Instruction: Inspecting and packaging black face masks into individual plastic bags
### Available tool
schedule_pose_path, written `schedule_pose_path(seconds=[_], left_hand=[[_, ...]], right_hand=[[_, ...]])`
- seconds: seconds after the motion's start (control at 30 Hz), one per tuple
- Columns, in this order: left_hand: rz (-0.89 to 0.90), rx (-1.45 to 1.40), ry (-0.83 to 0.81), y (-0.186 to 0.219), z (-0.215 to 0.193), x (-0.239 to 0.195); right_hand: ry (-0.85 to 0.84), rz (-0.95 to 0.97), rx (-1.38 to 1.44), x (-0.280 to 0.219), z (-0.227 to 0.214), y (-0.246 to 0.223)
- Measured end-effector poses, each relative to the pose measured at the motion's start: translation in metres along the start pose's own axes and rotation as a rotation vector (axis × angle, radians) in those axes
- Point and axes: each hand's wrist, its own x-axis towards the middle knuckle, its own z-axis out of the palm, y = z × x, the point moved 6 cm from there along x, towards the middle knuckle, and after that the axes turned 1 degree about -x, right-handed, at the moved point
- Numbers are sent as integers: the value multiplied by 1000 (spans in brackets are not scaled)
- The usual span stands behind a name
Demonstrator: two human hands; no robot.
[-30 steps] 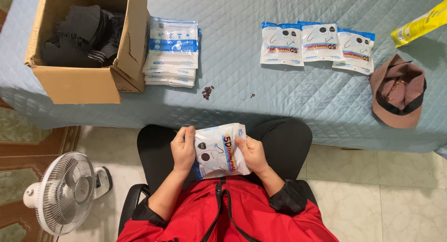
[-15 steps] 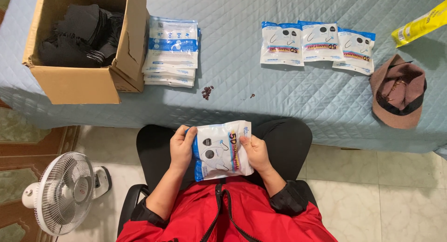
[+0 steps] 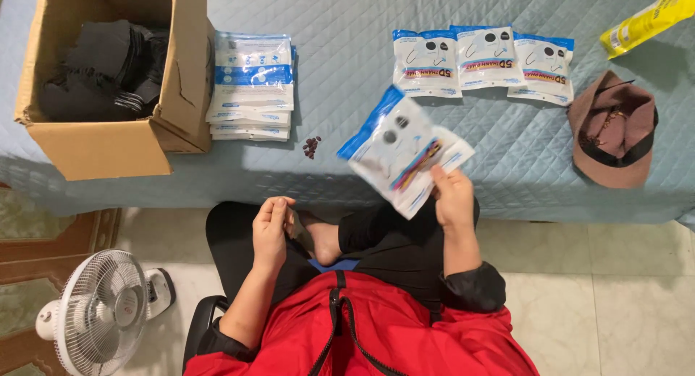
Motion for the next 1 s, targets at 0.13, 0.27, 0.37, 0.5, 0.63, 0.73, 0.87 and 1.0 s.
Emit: schedule_pose_path(seconds=[0.13, 0.27, 0.37, 0.5, 0.63, 0.73, 0.87, 1.0], left_hand=[[-8, 18, -8, -9, 0, 3], [-30, 35, -6, -19, -1, 6], [-34, 35, -6, -21, 2, 6], [-55, 39, 2, -27, 6, 6], [-103, 57, -22, -19, 18, 9], [-118, 62, -13, -24, 20, 11], [-139, 113, -14, -23, 26, 11], [-184, 113, -7, -30, 27, 11]], right_hand=[[183, -74, 124, 85, -60, 10], [356, -160, 322, 198, -159, 64], [453, -142, 385, 247, -193, 57], [555, -117, 486, 313, -225, 58], [692, 24, 484, 311, -212, 28], [618, 121, 517, 353, -234, 63], [660, 214, 370, 338, -229, 54], [672, 237, 335, 295, -205, 23]])
